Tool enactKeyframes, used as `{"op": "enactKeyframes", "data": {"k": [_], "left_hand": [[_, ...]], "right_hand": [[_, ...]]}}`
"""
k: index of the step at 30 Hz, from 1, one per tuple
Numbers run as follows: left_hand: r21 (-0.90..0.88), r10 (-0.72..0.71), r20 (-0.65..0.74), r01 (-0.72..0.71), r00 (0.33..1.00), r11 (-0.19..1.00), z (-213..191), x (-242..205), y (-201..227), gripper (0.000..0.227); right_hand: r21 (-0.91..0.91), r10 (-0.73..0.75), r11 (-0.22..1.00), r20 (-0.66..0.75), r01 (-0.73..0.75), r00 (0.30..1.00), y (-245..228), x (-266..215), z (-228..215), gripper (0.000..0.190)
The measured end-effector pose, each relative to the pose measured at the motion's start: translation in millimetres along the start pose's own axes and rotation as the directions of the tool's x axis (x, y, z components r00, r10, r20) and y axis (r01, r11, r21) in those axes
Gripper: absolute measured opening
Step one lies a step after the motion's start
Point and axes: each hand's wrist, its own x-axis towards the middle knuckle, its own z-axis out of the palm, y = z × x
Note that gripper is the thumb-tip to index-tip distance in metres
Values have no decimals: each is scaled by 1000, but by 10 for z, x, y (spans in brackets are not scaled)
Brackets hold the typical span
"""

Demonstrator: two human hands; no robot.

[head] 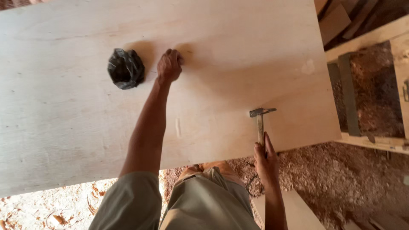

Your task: The person hammers multiple nails into a large sheet of plywood using a claw hammer. They pick up nails from a plastic bag and drive them into the wood one by one.

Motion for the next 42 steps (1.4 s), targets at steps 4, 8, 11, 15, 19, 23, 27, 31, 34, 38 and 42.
{"op": "enactKeyframes", "data": {"k": [4, 8, 11, 15, 19, 23, 27, 31, 34, 38, 42], "left_hand": [[484, 418, -172, -293, 892, 825, 255, 36, -144, 22], [-243, -2, 31, 9, 1000, 970, 207, -380, 90, 7], [-330, 114, -182, -170, 977, 929, -135, -1169, 452, 10], [-481, -186, 32, 178, 982, 859, -816, -2238, 787, 14], [-437, -395, 139, 415, 908, 798, -1186, -3002, 898, 20], [-413, -188, 55, 193, 981, 890, -1082, -3438, 975, 12], [-509, -152, 84, 174, 985, 843, -652, -3642, 1232, 16], [-442, -40, 92, 77, 995, 894, -318, -3665, 1497, 12], [-364, 72, -25, -76, 997, 928, -273, -3680, 1608, 10], [-407, 120, -93, -148, 988, 901, -333, -3725, 1767, 9], [-401, 162, -136, -203, 977, 893, -358, -3673, 1873, 10]], "right_hand": [[27, -39, 999, -74, 41, 997, 291, -527, -165, 62], [-234, -133, 967, -136, 99, 982, 516, -909, -286, 62], [-331, -209, 931, -136, 155, 968, 631, -1106, -261, 60], [-478, -481, 767, 11, 427, 876, 694, -1107, -101, 51], [-583, -753, 456, 150, 673, 640, 719, -1114, 150, 50], [-718, -592, 403, 268, 568, 760, 725, -1129, 315, 51], [-711, -607, 383, 288, 590, 741, 750, -1152, 366, 52], [-627, -654, 442, 263, 641, 709, 765, -1199, 349, 53], [-599, -660, 476, 240, 643, 712, 770, -1242, 385, 52], [-560, -635, 555, 190, 614, 748, 841, -1296, 409, 50], [-336, -576, 740, 132, 583, 807, 1021, -1297, 346, 52]]}}
